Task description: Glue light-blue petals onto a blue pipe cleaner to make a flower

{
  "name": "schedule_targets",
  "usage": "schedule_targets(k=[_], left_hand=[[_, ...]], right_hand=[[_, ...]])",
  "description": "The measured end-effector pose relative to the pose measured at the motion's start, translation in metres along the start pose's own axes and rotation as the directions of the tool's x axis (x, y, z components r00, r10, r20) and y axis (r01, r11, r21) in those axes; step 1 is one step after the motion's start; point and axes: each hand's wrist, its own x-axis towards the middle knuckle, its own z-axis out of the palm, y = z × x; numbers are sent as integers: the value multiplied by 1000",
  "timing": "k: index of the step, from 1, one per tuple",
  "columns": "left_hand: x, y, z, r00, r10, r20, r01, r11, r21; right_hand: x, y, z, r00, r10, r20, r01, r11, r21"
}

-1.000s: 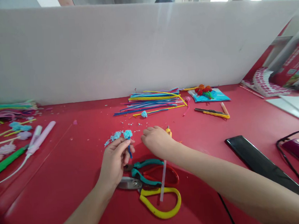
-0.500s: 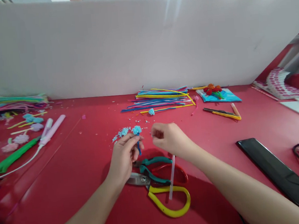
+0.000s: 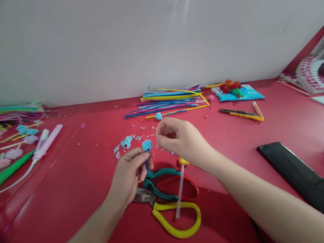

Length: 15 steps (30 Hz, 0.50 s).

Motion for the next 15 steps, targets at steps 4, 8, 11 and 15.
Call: schedule_targets(k=[4, 8, 11, 15], left_hand=[[0, -1, 0, 1000, -4, 6, 4, 1000, 28], [0, -1, 1, 1000, -19, 14, 19, 999, 42], [-1, 0, 1, 999, -33, 20, 32, 998, 50], [-2, 3, 2, 998, -31, 48, 28, 998, 53]], right_hand=[[2, -3, 2, 999, -29, 17, 31, 990, -139], [1, -4, 4, 996, 30, 79, -30, 1000, -9], [0, -4, 4, 995, 39, 94, -39, 999, 8], [1, -4, 3, 1000, 13, 28, -10, 994, -112]])
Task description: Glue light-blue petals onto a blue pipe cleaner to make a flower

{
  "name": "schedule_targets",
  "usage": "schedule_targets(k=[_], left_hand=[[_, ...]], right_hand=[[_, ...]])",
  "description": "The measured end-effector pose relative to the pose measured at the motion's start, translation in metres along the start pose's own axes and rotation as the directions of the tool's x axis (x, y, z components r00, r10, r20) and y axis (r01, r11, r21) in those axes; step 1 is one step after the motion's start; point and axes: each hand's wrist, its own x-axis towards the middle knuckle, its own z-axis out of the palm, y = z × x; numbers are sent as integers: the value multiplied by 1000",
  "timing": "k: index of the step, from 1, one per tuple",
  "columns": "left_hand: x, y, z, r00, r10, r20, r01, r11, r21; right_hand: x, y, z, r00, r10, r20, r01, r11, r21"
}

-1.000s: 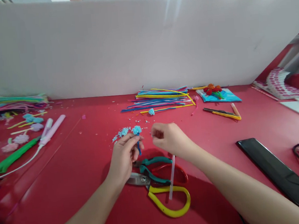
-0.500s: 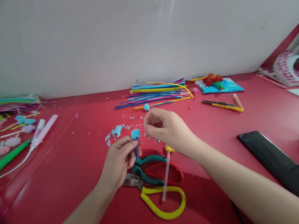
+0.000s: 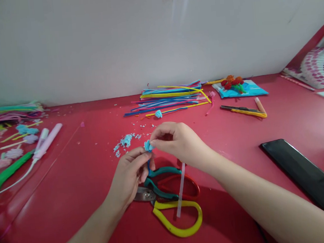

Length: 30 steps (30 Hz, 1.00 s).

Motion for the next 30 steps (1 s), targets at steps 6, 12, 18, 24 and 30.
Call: schedule_targets(k=[6, 12, 18, 24, 30], left_hand=[[0, 0, 0, 999, 2, 32, -2, 1000, -3], [0, 0, -1, 999, 2, 36, -2, 1000, -2], [0, -1, -1, 1000, 5, 30, -5, 1000, -6], [0, -2, -1, 1000, 6, 12, -6, 1000, -10], [0, -2, -3, 999, 39, 11, -39, 998, 50]], right_hand=[[1, 0, 1, 994, -103, -25, 97, 980, -173], [0, 2, 2, 959, -283, -1, 266, 902, -341], [-1, 5, 4, 919, -395, 7, 353, 814, -461], [-1, 8, 7, 875, -483, 25, 420, 733, -536], [0, 8, 6, 849, -526, 53, 457, 681, -573]])
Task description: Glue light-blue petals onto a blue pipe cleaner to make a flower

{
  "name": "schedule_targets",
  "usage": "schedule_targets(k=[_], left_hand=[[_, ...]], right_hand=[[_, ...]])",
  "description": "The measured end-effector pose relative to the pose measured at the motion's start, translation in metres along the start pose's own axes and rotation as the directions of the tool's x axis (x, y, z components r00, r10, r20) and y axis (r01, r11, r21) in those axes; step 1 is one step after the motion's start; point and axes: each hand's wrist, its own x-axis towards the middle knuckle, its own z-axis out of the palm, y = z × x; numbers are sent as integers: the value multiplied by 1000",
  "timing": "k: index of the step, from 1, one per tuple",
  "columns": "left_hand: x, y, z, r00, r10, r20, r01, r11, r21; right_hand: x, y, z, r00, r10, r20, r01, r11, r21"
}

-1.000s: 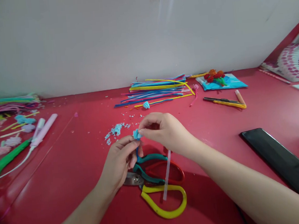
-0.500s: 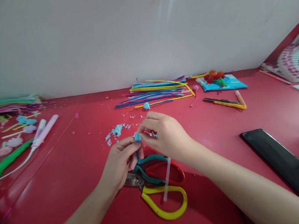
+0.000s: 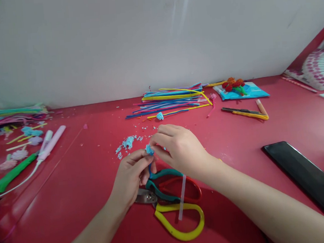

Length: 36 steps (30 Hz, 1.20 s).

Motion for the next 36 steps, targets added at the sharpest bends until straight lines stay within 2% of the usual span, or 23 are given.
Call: schedule_targets(k=[3, 7, 10, 13, 26, 36], left_hand=[[0, 1, 0, 1000, 16, -10, -16, 1000, 24], [1, 0, -2, 1000, 0, -24, -1, 999, -46], [2, -1, -2, 1000, -1, -26, -1, 994, -109], [2, -1, -2, 1000, 12, -12, -13, 993, -118], [0, 3, -1, 999, 25, -29, -26, 999, -44], [1, 2, -1, 999, 26, -35, -28, 996, -79]], right_hand=[[0, 0, 0, 1000, -9, -3, 9, 1000, 3], [-2, 1, -1, 997, -27, -71, 29, 999, 26], [-4, 1, 0, 989, -109, -96, 105, 993, -45], [-6, 2, 4, 984, -166, -65, 157, 978, -136], [-7, 0, 9, 990, -139, -39, 133, 982, -131], [-7, 3, 9, 987, -155, -42, 148, 978, -145]])
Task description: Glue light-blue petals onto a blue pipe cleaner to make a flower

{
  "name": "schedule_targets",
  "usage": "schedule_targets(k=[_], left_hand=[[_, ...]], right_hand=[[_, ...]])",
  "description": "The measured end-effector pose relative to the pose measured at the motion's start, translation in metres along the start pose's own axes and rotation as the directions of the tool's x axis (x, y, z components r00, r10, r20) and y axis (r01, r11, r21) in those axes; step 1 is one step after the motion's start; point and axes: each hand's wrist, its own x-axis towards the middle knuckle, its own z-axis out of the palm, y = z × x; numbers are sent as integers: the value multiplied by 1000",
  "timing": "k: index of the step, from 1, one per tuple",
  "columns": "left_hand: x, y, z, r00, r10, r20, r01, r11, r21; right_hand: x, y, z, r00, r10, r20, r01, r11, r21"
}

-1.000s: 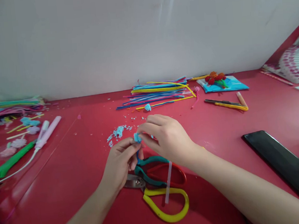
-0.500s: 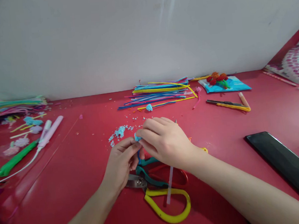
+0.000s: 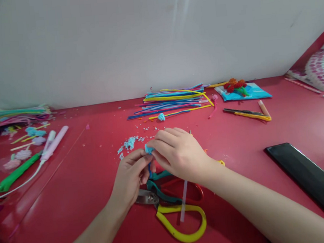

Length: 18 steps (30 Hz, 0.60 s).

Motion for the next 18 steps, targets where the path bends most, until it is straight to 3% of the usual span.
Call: schedule_targets(k=[18], left_hand=[[-4, 9, 6, 993, 72, -97, -54, 983, 176]], right_hand=[[0, -6, 2, 999, 50, 9, -50, 998, 46]])
